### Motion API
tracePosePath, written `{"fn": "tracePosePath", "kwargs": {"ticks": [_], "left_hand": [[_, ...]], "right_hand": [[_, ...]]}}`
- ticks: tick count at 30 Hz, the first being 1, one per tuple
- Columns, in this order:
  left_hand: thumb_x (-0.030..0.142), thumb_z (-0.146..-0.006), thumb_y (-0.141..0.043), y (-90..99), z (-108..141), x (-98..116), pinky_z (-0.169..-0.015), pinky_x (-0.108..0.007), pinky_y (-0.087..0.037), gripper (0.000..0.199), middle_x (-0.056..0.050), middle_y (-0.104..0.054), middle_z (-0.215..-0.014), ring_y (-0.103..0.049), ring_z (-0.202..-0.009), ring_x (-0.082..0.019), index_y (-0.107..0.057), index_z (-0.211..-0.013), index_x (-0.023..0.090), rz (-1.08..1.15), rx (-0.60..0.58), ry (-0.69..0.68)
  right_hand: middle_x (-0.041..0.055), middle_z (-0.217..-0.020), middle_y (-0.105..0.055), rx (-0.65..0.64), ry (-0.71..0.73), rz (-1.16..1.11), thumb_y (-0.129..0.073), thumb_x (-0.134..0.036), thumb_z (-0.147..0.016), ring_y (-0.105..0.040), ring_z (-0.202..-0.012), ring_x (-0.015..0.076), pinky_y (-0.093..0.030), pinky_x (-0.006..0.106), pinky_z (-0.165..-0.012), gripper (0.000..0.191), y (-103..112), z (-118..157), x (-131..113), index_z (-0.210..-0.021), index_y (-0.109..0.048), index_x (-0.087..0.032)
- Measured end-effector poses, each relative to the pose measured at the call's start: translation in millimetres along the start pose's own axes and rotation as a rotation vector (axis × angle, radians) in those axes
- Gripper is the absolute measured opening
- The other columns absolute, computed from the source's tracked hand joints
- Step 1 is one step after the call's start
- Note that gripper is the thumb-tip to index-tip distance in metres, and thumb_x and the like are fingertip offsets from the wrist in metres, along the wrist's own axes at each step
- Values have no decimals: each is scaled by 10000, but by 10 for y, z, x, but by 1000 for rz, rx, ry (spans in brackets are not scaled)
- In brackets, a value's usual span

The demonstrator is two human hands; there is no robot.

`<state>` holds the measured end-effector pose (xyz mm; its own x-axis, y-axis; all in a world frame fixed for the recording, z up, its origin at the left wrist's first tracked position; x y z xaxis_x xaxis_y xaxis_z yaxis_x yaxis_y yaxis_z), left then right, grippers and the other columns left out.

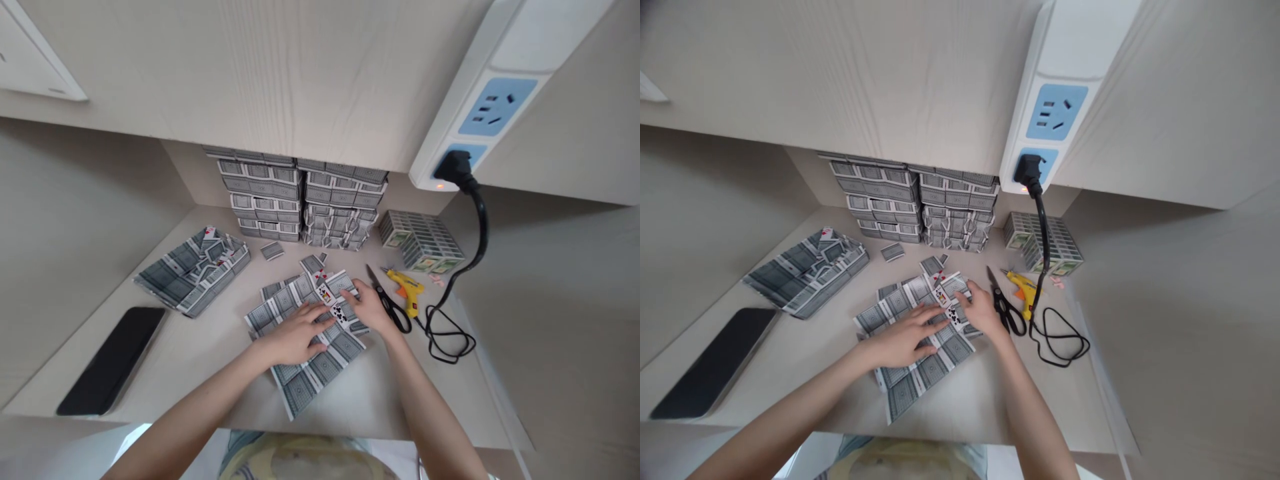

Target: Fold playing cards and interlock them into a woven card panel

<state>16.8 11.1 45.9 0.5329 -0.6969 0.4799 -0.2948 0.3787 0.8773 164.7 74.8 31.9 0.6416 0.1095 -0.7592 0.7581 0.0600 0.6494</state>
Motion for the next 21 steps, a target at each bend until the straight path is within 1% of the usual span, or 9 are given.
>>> {"fn": "tracePosePath", "kwargs": {"ticks": [7, 10, 12, 15, 18, 21], "left_hand": [[413, -805, -499, 0, -5, -7, -1068, -478, -193, 537, -66, -315, -1401, -202, -1312, -269, -376, -1305, 261, 10, -8, -1], [408, -801, -507, -3, -5, -5, -1066, -481, -194, 534, -62, -315, -1399, -210, -1310, -270, -380, -1301, 270, 15, -11, -2], [398, -802, -507, -15, -1, -9, -1065, -476, -200, 539, -65, -283, -1414, -205, -1312, -270, -371, -1307, 268, 19, -17, 10], [384, -807, -497, -42, 7, -22, -1069, -459, -197, 548, -62, -163, -1461, -172, -1324, -271, -347, -1320, 264, 29, -14, 29], [402, -822, -466, -86, 12, -40, -1075, -457, -161, 591, -62, -77, -1480, -125, -1336, -263, -261, -1357, 260, 32, -23, 39], [426, -843, -415, -138, 16, -58, -1079, -457, -111, 650, -84, -68, -1477, -68, -1346, -234, -131, -1392, 224, 25, -70, 52]], "right_hand": [[70, -855, -658, -66, 46, 139, -454, -278, -806, -600, -786, 176, -424, 260, -692, 168, 0, -38, -116, -875, -568, -175], [69, -811, -659, -75, 46, 183, -452, -268, -808, -600, -725, 175, -418, 255, -651, 160, 1, -42, -160, -855, -573, -176], [69, -756, -654, -63, 34, 224, -450, -268, -810, -595, -672, 179, -410, 257, -620, 154, 5, -34, -175, -831, -571, -174], [72, -724, -649, -48, 27, 256, -452, -262, -809, -597, -660, 187, -401, 254, -598, 143, 11, -20, -186, -814, -567, -177], [76, -746, -653, -43, 25, 258, -456, -256, -804, -604, -694, 189, -401, 250, -606, 133, 21, -18, -178, -803, -566, -183], [79, -763, -656, -48, 6, 250, -451, -262, -801, -603, -702, 189, -407, 259, -627, 142, 26, -20, -137, -791, -567, -181]]}}
Point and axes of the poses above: each hand's wrist, its own z-axis away from the middle knuckle, its own y-axis out of the back of the hand, x = y × z, the point moved 7 cm from there along -z, towards the middle knuckle
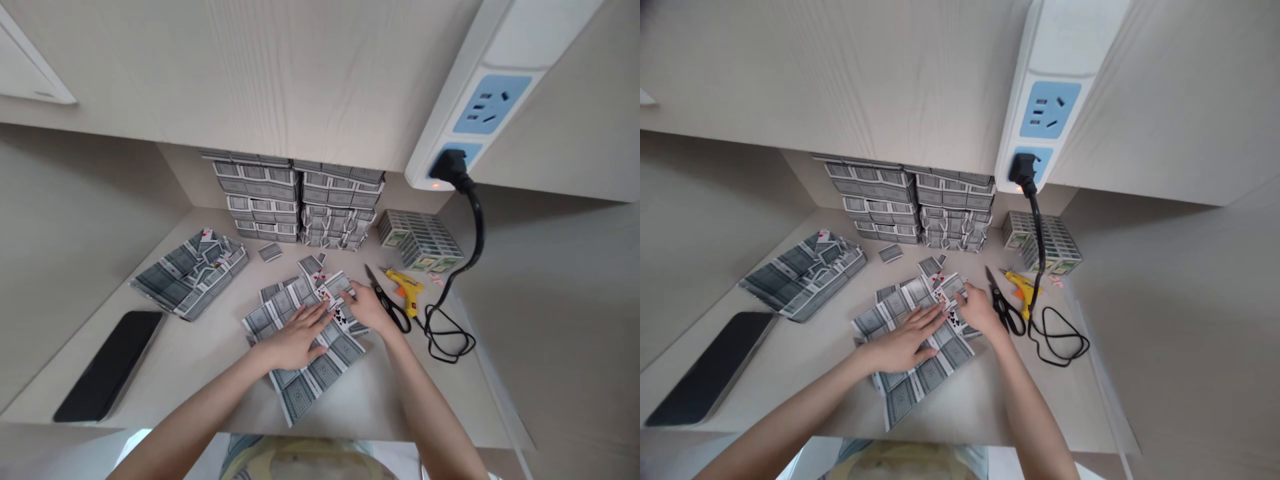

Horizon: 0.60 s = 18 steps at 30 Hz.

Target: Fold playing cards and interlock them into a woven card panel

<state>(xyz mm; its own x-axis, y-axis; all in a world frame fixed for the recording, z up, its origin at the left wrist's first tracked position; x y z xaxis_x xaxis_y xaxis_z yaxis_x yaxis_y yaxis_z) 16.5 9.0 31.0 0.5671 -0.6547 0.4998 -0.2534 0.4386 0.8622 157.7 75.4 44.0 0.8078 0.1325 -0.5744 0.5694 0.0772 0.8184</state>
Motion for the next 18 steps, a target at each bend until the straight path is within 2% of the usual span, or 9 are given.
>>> {"fn": "tracePosePath", "kwargs": {"ticks": [8, 18], "left_hand": [[459, -868, -326, -54, -2, -17, -1074, -459, -49, 636, -76, 13, -1473, 16, -1346, -215, -62, -1398, 226, -14, -88, 23], [486, -870, -285, -85, 6, -31, -1075, -449, -2, 643, -56, 66, -1468, 60, -1344, -204, -26, -1400, 230, -5, -160, 37]], "right_hand": [[60, -851, -658, 21, -18, -235, -446, -291, -790, -596, -789, 181, -437, 273, -704, 190, -39, 36, 82, -871, -568, -169], [78, -830, -665, -88, -39, -185, -461, -261, -767, -589, -761, 188, -424, 269, -692, 206, -46, -28, 52, -830, -613, -138]]}}
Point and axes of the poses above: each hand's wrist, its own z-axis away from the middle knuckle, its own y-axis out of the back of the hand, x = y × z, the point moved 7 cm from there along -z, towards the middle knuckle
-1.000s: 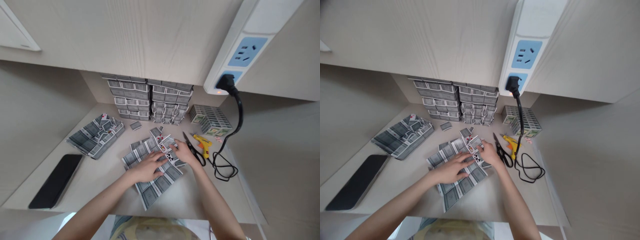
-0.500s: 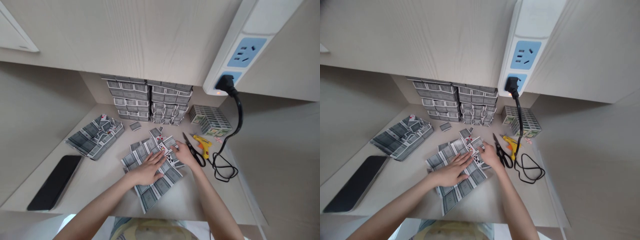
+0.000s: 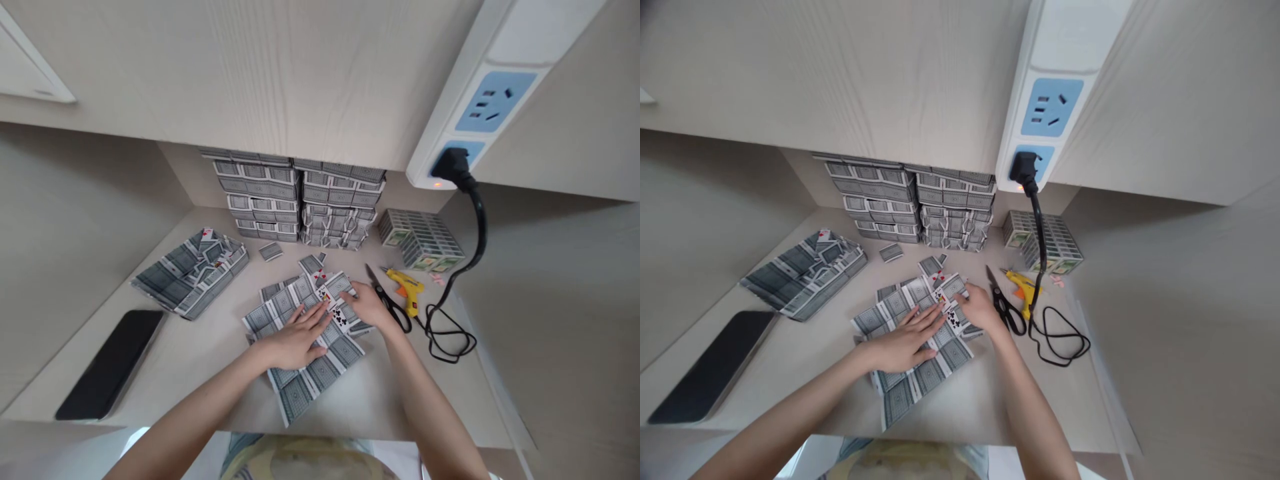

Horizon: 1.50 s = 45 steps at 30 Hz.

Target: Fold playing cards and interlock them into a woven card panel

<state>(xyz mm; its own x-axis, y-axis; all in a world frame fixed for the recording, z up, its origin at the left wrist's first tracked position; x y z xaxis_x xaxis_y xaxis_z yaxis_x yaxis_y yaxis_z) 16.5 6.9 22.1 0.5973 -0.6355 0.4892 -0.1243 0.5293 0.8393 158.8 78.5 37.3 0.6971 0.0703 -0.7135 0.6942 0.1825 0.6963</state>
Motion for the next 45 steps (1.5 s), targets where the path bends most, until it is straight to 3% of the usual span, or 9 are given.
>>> {"fn": "tracePosePath", "kwargs": {"ticks": [8, 13, 20, 32, 45], "left_hand": [[458, -871, -308, -5, 14, 28, -1069, -467, 12, 641, -56, 65, -1469, 64, -1344, -205, -17, -1398, 240, -10, 2, -17], [433, -871, -331, -33, 26, 30, -1064, -478, 20, 657, -53, 73, -1470, 60, -1344, -204, 26, -1394, 258, -16, -9, -42], [439, -870, -330, -29, 29, 35, -1062, -481, 14, 652, -49, 78, -1469, 60, -1344, -209, 16, -1394, 264, -24, -10, -48], [471, -865, -317, -54, 22, 9, -1057, -497, 10, 636, -32, 64, -1473, 57, -1346, -219, -14, -1393, 286, -38, -5, -56], [486, -862, -317, -33, 43, 28, -1060, -491, 26, 626, -35, 24, -1477, 39, -1347, -215, -43, -1391, 296, -36, -1, -57]], "right_hand": [[81, -833, -663, -5, -71, 22, -447, -272, -776, -589, -757, 187, -419, 261, -682, 238, 10, 83, 11, -854, -621, -129], [70, -830, -667, -90, -102, -40, -461, -285, -762, -594, -755, 193, -431, 264, -674, 241, 3, 86, 44, -836, -627, -126], [80, -1058, -620, -89, -3, -67, -501, -218, -744, -565, -948, 185, -409, 291, -841, 358, -17, -13, -16, -1096, -511, -153], [75, -978, -631, -81, 27, -48, -473, -238, -783, -577, -890, 178, -417, 286, -808, 208, -43, -81, -10, -972, -520, -163], [91, -1057, -608, -87, 45, -82, -470, -245, -791, -561, -966, 178, -406, 303, -851, 297, -118, -82, 68, -1071, -498, -150]]}}
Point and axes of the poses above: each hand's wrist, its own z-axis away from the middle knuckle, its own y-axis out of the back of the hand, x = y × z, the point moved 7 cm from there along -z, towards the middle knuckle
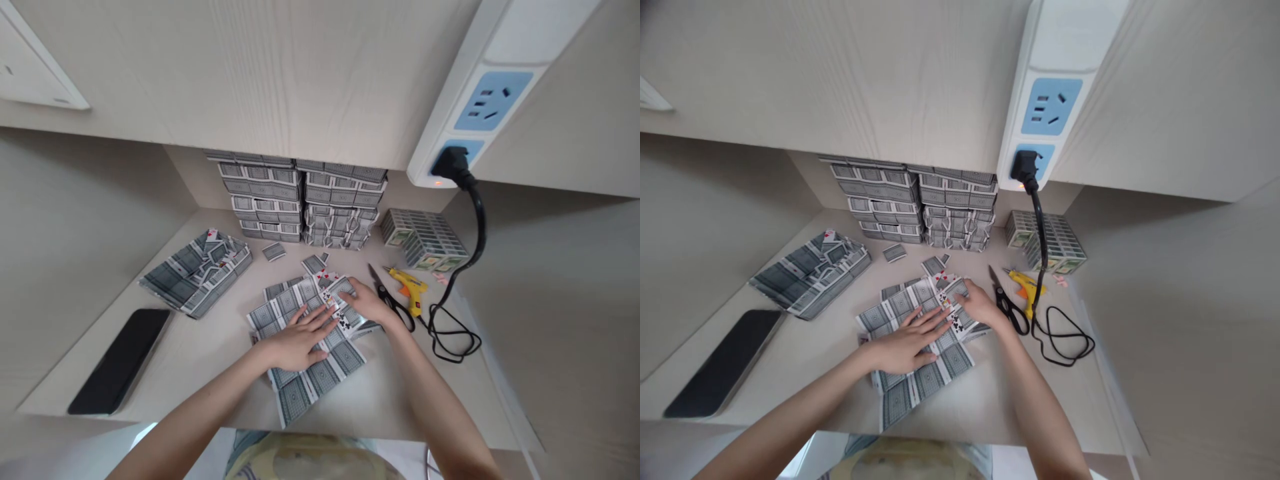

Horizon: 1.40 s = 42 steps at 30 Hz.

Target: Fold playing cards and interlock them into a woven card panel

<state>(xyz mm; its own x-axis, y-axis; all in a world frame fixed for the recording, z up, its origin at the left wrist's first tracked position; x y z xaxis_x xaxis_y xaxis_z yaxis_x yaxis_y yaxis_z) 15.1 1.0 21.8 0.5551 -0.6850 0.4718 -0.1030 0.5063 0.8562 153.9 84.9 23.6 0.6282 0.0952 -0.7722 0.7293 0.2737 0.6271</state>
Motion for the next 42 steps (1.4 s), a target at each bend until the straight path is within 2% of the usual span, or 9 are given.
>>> {"fn": "tracePosePath", "kwargs": {"ticks": [7, 14, 19, 26, 31, 35, 37, 39, 42], "left_hand": [[469, -856, -350, 3, 9, 9, -1062, -498, 14, 632, -52, 20, -1483, 24, -1348, -227, -61, -1389, 294, 12, 2, -4], [416, -811, -470, 88, 19, 3, -1084, -461, -54, 513, -88, -156, -1441, -3, -1346, -249, -320, -1267, 236, 38, 111, 55], [425, -806, -475, 38, -3, -28, -1081, -464, -62, 469, -122, -277, -1358, -61, -1341, -239, -342, -1194, 197, 6, 109, 39], [431, -810, -464, 12, -17, -35, -1068, -483, -75, 447, -130, -300, -1334, -64, -1337, -268, -358, -1173, 194, -24, 96, 39], [422, -803, -474, -6, -42, -34, -1067, -491, -65, 457, -131, -285, -1357, -58, -1338, -272, -356, -1179, 191, -35, 92, 46], [434, -787, -484, 1, -42, -29, -1071, -492, -70, 575, -178, -278, -1359, -94, -1330, -289, -303, -1240, 128, -34, 96, 67], [431, -761, -524, 62, -8, -2, -1076, -464, -123, 605, -170, -285, -1357, -152, -1317, -287, -315, -1244, 131, 19, 104, 54], [404, -758, -542, 205, 50, 31, -1064, -390, -225, 524, -126, -296, -1359, -246, -1288, -251, -383, -1201, 173, 98, 148, 27], [335, -830, -454, 588, 166, -30, -1038, -332, -289, 307, -65, -364, -1317, -344, -1234, -194, -477, -1117, 228, 140, 348, 72]], "right_hand": [[110, -1107, -582, -88, -8, 129, -439, -283, -821, -540, -1021, 188, -389, 287, -858, 317, -57, -23, -67, -1100, -481, -138], [158, -978, -623, -75, -84, 367, -320, -329, -884, -579, -942, 228, -387, 282, -752, 324, -55, 55, -141, -1066, -472, -108], [155, -910, -644, -105, -124, 456, -251, -336, -906, -605, -878, 233, -377, 277, -692, 338, -131, 72, -156, -1047, -465, -115], [141, -866, -653, -56, -126, 534, -214, -300, -916, -621, -819, 224, -381, 276, -645, 312, -233, 108, -149, -1035, -438, -119], [141, -834, -647, -37, -106, 650, -256, -252, -898, -628, -772, 244, -394, 290, -602, 249, -328, 210, -382, -1047, -399, -112], [158, -899, -620, -37, -104, 732, -328, -178, -854, -622, -763, 247, -403, 295, -586, 210, -443, 260, -588, -1047, -392, -124], [150, -899, -616, -20, -123, 724, -334, -171, -848, -615, -772, 244, -407, 295, -596, 210, -438, 264, -599, -1046, -393, -130], [145, -914, -611, -24, -116, 682, -366, -185, -838, -600, -818, 246, -411, 300, -634, 214, -416, 258, -563, -1042, -397, -131], [159, -1009, -579, 9, -88, 651, -356, -170, -841, -554, -935, 251, -404, 309, -710, 205, -342, 243, -503, -1034, -412, -132]]}}
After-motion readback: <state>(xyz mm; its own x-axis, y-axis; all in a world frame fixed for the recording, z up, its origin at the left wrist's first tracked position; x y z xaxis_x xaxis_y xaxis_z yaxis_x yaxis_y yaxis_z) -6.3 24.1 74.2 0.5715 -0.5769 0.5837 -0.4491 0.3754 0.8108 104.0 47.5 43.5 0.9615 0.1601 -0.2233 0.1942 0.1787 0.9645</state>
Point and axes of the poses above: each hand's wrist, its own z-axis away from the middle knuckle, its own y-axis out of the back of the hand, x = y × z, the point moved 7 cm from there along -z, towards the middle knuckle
